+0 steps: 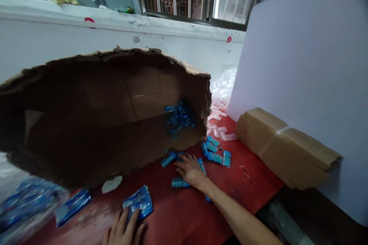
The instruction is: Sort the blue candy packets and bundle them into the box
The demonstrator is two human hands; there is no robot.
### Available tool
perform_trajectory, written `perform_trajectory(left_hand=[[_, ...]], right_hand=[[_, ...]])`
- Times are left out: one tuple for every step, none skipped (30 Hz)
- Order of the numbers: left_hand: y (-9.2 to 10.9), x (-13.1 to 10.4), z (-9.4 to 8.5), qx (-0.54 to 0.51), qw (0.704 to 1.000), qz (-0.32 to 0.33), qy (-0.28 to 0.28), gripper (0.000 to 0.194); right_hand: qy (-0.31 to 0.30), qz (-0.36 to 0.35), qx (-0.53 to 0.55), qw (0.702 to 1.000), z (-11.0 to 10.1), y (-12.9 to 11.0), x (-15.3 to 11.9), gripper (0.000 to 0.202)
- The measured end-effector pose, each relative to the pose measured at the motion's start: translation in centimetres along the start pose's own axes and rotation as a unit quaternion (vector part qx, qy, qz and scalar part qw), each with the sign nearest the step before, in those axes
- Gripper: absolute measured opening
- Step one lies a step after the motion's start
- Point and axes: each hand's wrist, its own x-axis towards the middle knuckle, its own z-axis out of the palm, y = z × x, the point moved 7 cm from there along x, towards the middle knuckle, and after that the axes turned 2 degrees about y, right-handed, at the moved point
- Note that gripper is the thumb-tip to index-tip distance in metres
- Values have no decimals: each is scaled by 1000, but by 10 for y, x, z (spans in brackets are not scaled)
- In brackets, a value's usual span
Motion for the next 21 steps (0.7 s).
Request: perform_trajectory(left_hand=[[4, -1, -7, 1, 1000, 8, 7, 36], [9, -2, -14, 4, 1000, 17, 14, 34], [12, -3, -20, 5, 1000, 21, 14, 33], [16, -4, -24, 4, 1000, 27, 9, 32], [18, -6, -28, 3, 999, 35, 7, 31], [20, -7, -30, 4, 999, 39, 1, 31], [20, -9, -32, 7, 999, 39, 1, 31], [20, -10, -33, 10, 999, 40, 0, 31], [19, -12, -34, 12, 999, 38, 0, 32], [19, -14, -34, 13, 999, 34, 1, 33], [17, -16, -33, 13, 1000, 29, 0, 34], [16, -17, -33, 11, 1000, 24, -1, 34], [15, -18, -31, 9, 1000, 21, -4, 35], [14, -19, -30, 4, 1000, 20, -6, 35], [14, -18, -29, -1, 1000, 22, -5, 34], [13, -18, -29, -9, 1000, 23, -2, 33], [13, -17, -29, -19, 1000, 22, 6, 32], [12, -17, -30, -35, 999, 17, 19, 31], [11, -16, -32, -55, 998, 8, 33, 30], [10, -17, -35, -82, 995, -4, 48, 29], [10, -18, -38, -114, 991, -19, 62, 30]], right_hand=[[0, -4, 11, 1000, -4, -2, -4, 22], [3, -5, 23, 1000, -8, -4, -7, 23], [6, -4, 35, 999, -12, -9, -10, 24], [8, -5, 48, 999, -14, -16, -13, 26], [7, -10, 61, 998, -14, -26, -16, 28], [5, -20, 75, 997, -12, -40, -19, 28], [-1, -41, 92, 995, -8, -57, -24, 26], [-10, -66, 105, 992, -2, -76, -30, 24], [-27, -93, 109, 989, 6, -96, -36, 21], [-45, -113, 102, 987, 16, -113, -43, 19], [-56, -117, 86, 988, 25, -125, -49, 17], [-57, -113, 70, 989, 34, -134, -53, 16], [-52, -103, 57, 992, 41, -138, -57, 16], [-44, -92, 48, 994, 46, -140, -59, 16], [-36, -85, 44, 995, 49, -140, -60, 16], [-30, -83, 43, 995, 51, -139, -61, 16], [-27, -83, 43, 995, 52, -138, -61, 14], [-25, -85, 41, 995, 53, -137, -61, 13], [-24, -86, 37, 995, 54, -135, -61, 13], [-23, -86, 31, 996, 54, -134, -60, 12], [-22, -83, 25, 996, 55, -133, -59, 12]])
